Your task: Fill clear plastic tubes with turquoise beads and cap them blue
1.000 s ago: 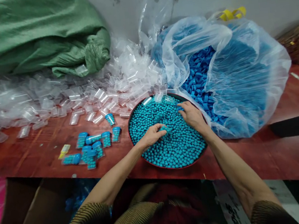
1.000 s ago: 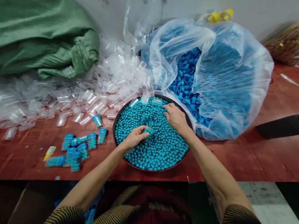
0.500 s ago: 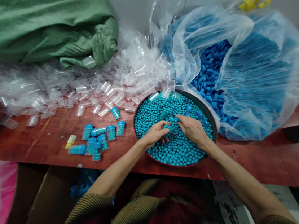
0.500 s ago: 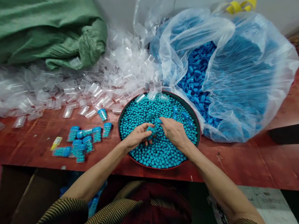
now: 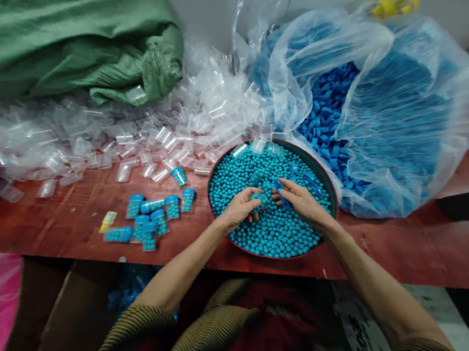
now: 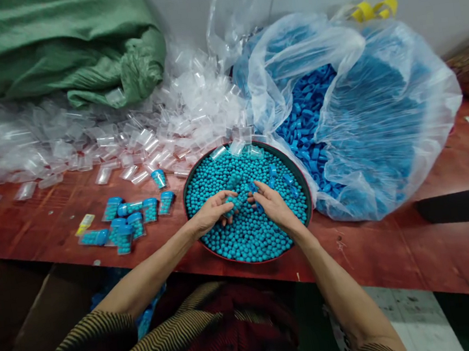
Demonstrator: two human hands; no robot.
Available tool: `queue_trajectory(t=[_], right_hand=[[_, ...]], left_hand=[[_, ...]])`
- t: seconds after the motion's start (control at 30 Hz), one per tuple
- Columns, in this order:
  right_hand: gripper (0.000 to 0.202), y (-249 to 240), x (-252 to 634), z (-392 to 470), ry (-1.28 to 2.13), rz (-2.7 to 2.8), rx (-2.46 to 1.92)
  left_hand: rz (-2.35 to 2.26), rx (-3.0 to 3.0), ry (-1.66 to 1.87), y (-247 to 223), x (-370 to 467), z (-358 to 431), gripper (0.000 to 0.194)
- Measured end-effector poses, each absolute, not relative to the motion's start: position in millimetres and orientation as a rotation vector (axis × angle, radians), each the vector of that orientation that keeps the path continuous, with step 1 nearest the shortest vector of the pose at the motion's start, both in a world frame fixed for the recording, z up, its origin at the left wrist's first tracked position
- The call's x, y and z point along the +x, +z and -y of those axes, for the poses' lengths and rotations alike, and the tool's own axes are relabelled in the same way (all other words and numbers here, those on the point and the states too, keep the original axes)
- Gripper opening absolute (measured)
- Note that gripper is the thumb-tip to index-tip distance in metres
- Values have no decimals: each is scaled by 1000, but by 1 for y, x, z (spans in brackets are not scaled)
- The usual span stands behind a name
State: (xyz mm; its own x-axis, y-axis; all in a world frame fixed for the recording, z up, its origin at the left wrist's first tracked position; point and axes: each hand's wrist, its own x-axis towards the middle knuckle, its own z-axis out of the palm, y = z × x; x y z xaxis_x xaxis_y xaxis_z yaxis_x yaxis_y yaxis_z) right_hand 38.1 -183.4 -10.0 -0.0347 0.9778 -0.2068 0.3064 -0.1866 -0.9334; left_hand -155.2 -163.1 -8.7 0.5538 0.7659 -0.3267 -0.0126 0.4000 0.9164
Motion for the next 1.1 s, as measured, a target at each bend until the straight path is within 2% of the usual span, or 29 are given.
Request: queue_trajectory(t=[0.13,0.23,0.4,0.5,0.63,0.73,0.9,1.1], right_hand=[[46,2,55,189,1005,1668,-1680],[41,11,64,194,606,1994,-1726],[52,7,54,191,136,2559,-1597],[38,2,45,183,39,2720,-1508],[17,1,40,178,81,2623,-1634],[23,2,33,184,175,2413,-1714],[43,1,18,199,386,2338,-1520],[34,8,17,204,835,1957,-1514]], left_hand=[[-898,1020,638,-7,-161,163,42],[-922,1033,664,-5,-168,166,43],[-914,1042,654,-3,-176,170,43],[-908,1085,614,-4,-174,172,41],[-902,1147,573,-7,-165,174,38],[-908,1160,581,-8,-159,176,39],[-914,1162,632,-7,-156,177,39],[-859,1202,639,-7,-159,179,52]])
